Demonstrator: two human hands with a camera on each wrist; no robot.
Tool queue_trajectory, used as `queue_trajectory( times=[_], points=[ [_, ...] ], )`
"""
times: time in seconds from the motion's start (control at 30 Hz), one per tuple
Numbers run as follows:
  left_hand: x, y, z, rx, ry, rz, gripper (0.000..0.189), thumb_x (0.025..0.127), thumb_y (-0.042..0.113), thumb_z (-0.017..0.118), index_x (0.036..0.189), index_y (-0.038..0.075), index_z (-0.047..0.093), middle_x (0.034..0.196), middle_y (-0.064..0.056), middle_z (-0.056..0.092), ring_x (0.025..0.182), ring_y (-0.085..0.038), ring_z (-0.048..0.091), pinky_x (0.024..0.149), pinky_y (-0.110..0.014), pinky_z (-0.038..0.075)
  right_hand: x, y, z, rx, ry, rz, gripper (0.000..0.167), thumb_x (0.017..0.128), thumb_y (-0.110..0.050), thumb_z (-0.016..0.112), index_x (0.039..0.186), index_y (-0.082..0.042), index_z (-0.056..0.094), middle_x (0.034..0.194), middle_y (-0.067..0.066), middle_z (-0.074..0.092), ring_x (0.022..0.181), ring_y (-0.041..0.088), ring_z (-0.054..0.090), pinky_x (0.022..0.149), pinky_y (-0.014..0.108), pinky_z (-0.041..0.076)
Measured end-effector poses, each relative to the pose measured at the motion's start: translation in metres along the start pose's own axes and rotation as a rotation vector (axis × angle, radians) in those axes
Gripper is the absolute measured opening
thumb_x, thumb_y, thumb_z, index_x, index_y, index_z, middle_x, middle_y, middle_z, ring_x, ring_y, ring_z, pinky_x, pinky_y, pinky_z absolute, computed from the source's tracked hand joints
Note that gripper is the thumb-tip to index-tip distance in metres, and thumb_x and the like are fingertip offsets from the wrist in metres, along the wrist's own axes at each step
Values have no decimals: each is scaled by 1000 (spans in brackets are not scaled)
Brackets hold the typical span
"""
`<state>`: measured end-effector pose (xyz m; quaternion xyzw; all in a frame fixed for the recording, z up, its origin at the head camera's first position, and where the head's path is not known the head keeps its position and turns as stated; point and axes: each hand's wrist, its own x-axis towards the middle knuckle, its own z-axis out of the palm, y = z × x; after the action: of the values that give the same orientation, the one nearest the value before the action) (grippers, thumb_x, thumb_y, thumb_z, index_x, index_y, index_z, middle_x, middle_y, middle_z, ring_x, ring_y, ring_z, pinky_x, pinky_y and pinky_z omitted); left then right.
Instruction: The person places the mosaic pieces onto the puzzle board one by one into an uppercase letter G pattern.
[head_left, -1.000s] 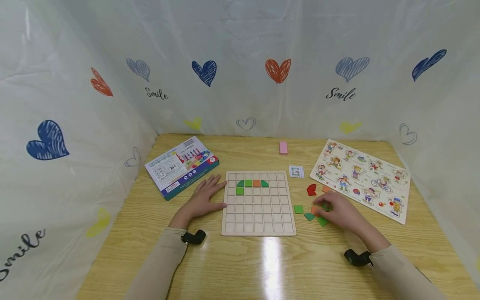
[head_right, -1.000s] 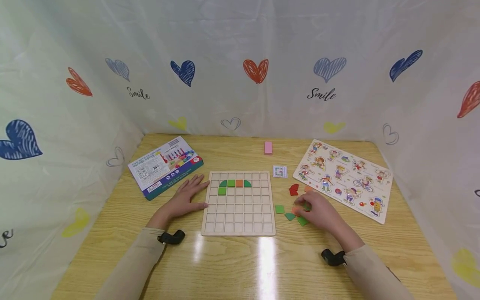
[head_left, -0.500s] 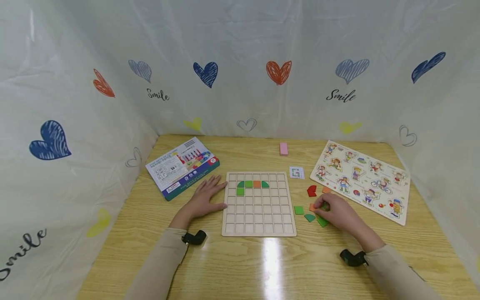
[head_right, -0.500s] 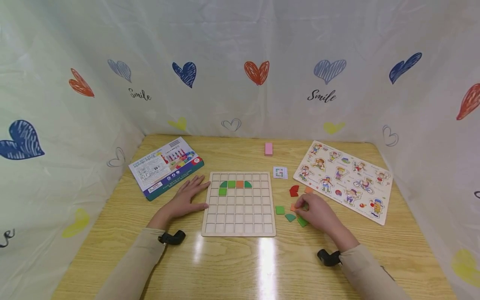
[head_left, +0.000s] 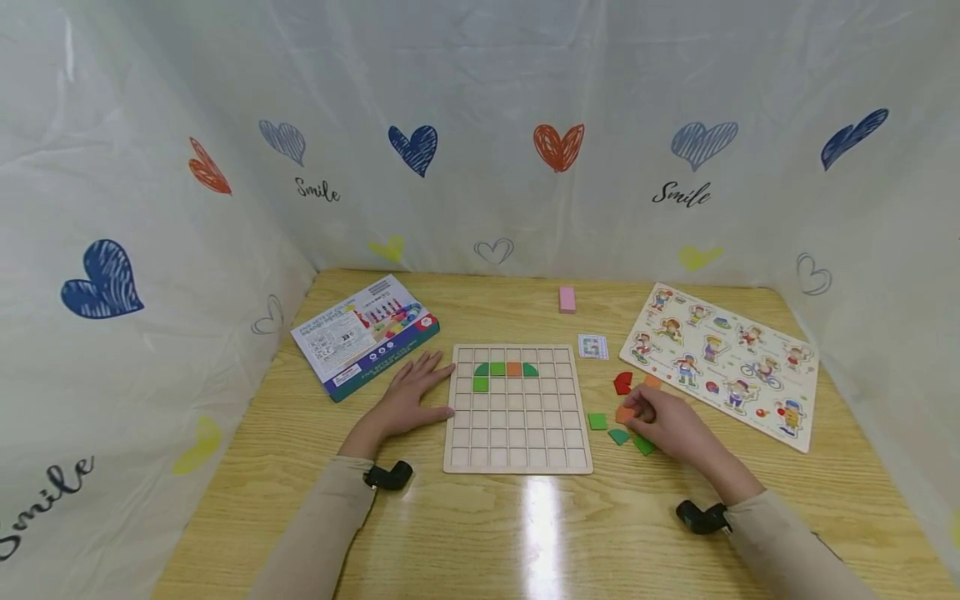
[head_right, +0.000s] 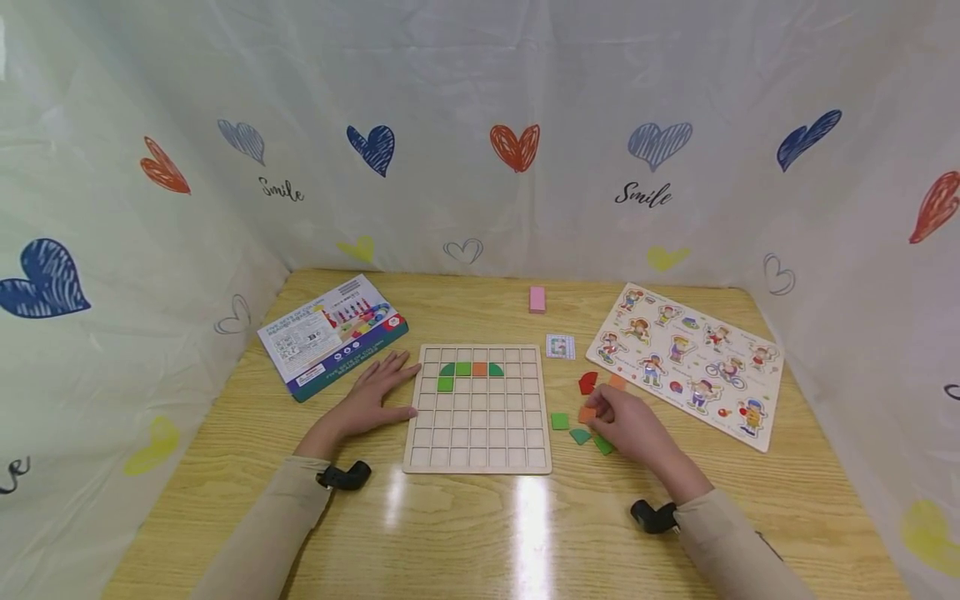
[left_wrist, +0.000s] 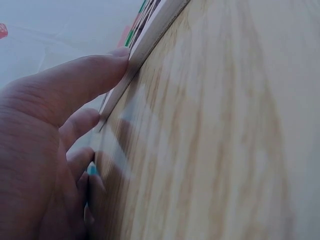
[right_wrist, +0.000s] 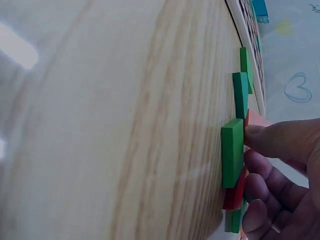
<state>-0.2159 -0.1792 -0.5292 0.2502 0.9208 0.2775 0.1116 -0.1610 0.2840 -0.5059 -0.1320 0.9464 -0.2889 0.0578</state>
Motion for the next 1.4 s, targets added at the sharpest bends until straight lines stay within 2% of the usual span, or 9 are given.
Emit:
queue_trajectory(
  times=[0.23, 0.4, 0.53, 0.87, 1.13, 1.4],
  points=[
    [0, 2, -1, 0, 3, 6, 84, 93, 50, 70, 162, 20, 32, 171, -8, 11, 157, -29, 0, 125, -49, -3, 3, -2, 5, 3, 42, -30, 12, 97, -13, 70, 108, -11, 66, 85, -7, 61, 74, 9, 54, 65, 26, 47],
    [-1, 3, -2, 9, -6, -2, 84, 93, 51, 69, 162, 21, 31, 171, -8, 10, 157, -29, 0, 126, -48, -3, 11, -12, 7, 112, 52, -52, 12, 99, -17, 69, 108, -11, 66, 89, -5, 65, 78, 9, 58, 67, 26, 50],
    [-1, 2, -2, 9, 1, 1, 84, 93, 50, 70, 162, 20, 32, 171, -9, 10, 157, -29, 0, 125, -49, -3, 24, -24, 13, 175, 40, -88, 12, 100, -18, 67, 111, -13, 67, 92, -4, 65, 79, 10, 58, 68, 27, 50],
    [0, 4, -2, 6, -1, -3, 84, 93, 50, 69, 162, 20, 32, 171, -9, 11, 157, -29, 0, 125, -49, -2, 68, -79, 48, 283, -35, -203, 10, 99, -15, 68, 109, -17, 71, 89, -6, 63, 79, 12, 57, 69, 27, 51],
    [2, 3, 0, 6, -5, -4, 83, 93, 52, 69, 161, 21, 32, 171, -7, 11, 157, -28, 0, 126, -49, -2, 94, -118, 78, 240, -81, -264, 10, 100, -15, 65, 108, -14, 70, 87, -7, 62, 75, 8, 56, 69, 26, 50],
    [1, 1, 0, 7, 3, -10, 83, 93, 52, 69, 161, 21, 33, 171, -7, 12, 157, -27, 0, 126, -48, -2, 105, -142, 96, 224, -131, -277, 8, 99, -12, 64, 104, -14, 69, 82, -8, 62, 69, 6, 55, 64, 24, 49]
  ],
)
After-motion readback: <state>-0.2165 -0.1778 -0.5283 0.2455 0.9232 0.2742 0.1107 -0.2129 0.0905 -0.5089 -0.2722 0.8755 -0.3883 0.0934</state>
